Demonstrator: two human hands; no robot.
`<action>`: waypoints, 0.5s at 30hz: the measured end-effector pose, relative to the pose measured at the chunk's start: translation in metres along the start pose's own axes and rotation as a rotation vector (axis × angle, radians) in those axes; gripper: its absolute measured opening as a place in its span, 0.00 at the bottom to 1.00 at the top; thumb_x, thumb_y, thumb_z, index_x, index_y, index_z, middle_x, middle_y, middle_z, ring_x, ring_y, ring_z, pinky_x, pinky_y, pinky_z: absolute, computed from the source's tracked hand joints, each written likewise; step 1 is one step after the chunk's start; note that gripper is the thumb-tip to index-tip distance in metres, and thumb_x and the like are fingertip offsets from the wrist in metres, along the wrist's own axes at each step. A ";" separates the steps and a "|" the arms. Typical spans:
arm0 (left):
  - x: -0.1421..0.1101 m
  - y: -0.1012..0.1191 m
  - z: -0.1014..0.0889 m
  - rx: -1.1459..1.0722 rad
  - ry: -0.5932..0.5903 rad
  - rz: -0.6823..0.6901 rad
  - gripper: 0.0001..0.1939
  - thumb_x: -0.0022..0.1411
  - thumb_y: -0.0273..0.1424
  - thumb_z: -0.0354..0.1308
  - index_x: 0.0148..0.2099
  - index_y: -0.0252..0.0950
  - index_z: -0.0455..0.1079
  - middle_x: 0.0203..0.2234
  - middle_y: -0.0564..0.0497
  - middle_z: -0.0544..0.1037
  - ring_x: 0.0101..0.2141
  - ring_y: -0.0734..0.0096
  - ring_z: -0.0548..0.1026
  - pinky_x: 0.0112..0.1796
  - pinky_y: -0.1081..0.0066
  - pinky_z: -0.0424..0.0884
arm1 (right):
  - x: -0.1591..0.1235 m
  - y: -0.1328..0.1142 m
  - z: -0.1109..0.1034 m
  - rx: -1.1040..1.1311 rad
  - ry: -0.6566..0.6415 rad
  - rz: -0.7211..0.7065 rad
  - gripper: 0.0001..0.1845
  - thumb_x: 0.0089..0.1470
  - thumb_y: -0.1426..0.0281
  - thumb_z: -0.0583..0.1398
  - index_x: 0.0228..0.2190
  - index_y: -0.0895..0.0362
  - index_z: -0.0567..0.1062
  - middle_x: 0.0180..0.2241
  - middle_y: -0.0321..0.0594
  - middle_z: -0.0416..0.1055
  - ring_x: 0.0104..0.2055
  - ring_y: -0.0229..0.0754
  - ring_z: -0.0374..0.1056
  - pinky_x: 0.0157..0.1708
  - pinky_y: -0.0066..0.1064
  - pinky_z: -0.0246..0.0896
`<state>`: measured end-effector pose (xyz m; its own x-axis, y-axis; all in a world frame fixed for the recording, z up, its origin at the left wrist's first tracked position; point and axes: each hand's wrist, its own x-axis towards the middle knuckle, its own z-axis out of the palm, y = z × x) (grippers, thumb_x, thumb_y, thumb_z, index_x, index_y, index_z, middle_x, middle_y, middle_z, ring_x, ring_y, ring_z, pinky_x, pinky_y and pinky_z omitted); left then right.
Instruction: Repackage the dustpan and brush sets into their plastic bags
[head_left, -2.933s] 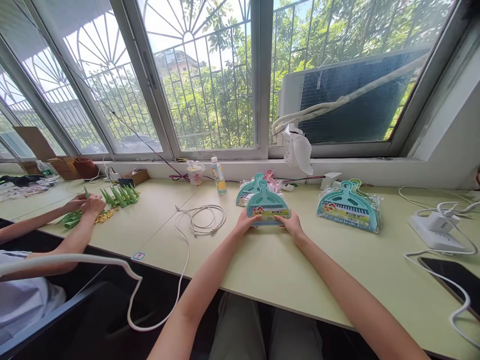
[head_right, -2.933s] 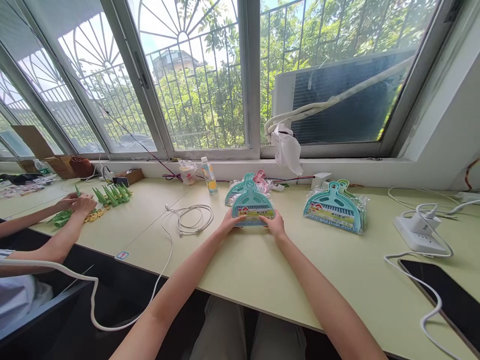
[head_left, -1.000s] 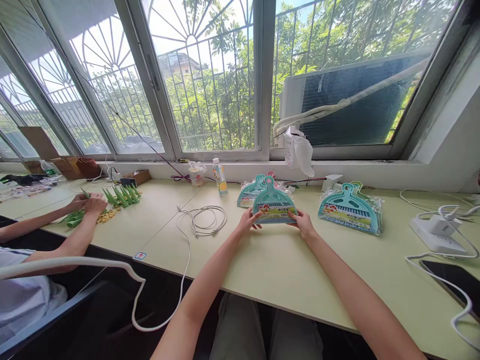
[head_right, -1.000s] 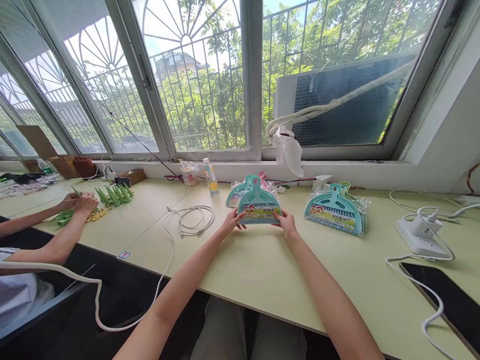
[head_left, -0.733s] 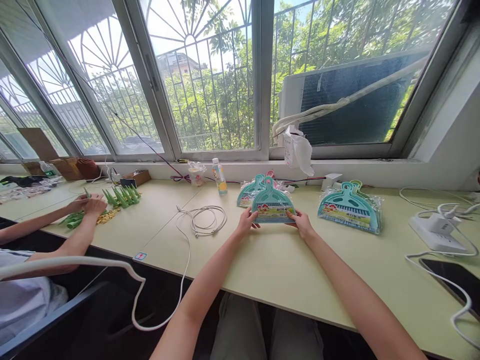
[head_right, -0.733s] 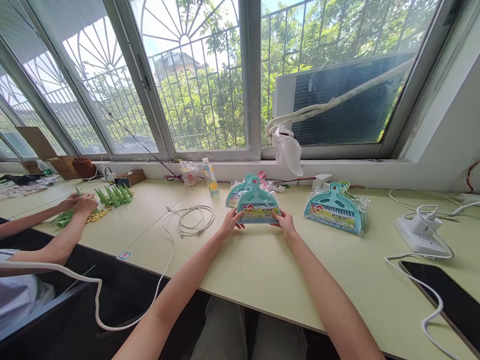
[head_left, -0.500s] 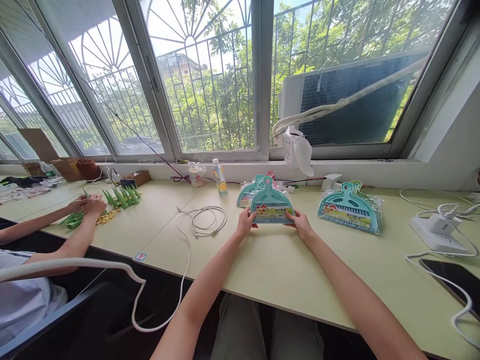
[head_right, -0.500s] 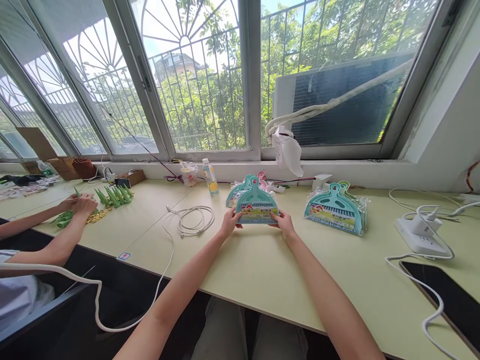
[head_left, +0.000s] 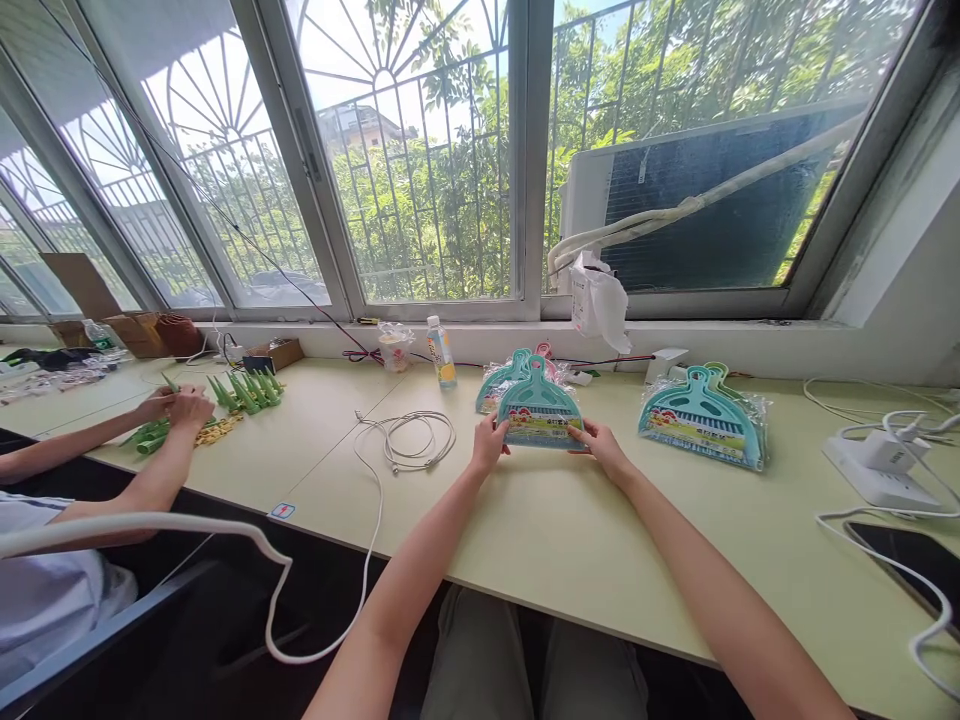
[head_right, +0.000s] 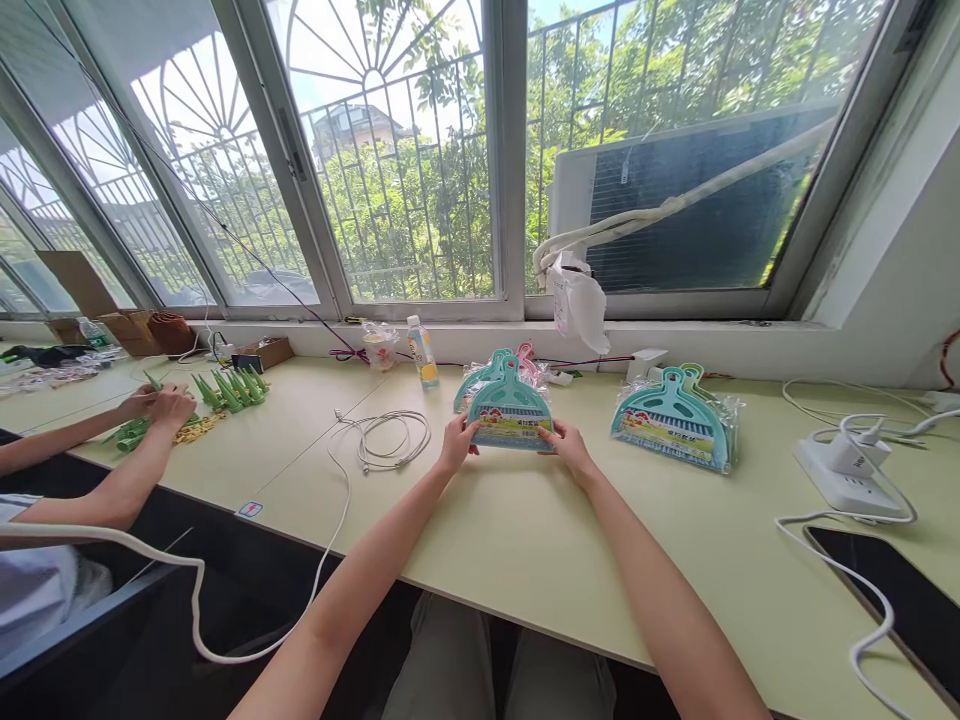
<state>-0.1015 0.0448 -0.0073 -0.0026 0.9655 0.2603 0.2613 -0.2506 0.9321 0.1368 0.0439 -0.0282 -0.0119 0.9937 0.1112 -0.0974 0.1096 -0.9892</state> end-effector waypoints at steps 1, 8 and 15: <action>0.000 0.000 -0.001 0.006 0.005 0.001 0.14 0.61 0.38 0.52 0.43 0.33 0.70 0.26 0.53 0.73 0.12 0.83 0.64 0.14 0.78 0.64 | 0.000 -0.001 0.000 0.007 -0.004 0.004 0.21 0.42 0.60 0.69 0.38 0.56 0.78 0.41 0.43 0.78 0.41 0.48 0.75 0.31 0.35 0.76; 0.001 -0.002 -0.003 0.101 0.027 0.022 0.15 0.63 0.37 0.50 0.45 0.33 0.70 0.24 0.53 0.72 0.12 0.80 0.64 0.15 0.75 0.61 | 0.002 0.001 0.007 0.069 0.093 0.006 0.20 0.37 0.65 0.71 0.35 0.58 0.78 0.37 0.43 0.79 0.40 0.48 0.75 0.41 0.38 0.74; 0.001 -0.005 -0.002 0.108 0.043 0.013 0.26 0.62 0.47 0.54 0.52 0.32 0.67 0.20 0.55 0.69 0.13 0.79 0.61 0.17 0.74 0.60 | 0.002 0.000 0.010 0.037 0.150 0.004 0.23 0.33 0.63 0.73 0.34 0.59 0.78 0.34 0.44 0.79 0.37 0.49 0.76 0.38 0.40 0.75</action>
<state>-0.1050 0.0465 -0.0108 -0.0390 0.9578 0.2847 0.3644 -0.2516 0.8966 0.1269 0.0455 -0.0271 0.1361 0.9867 0.0890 -0.1347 0.1074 -0.9850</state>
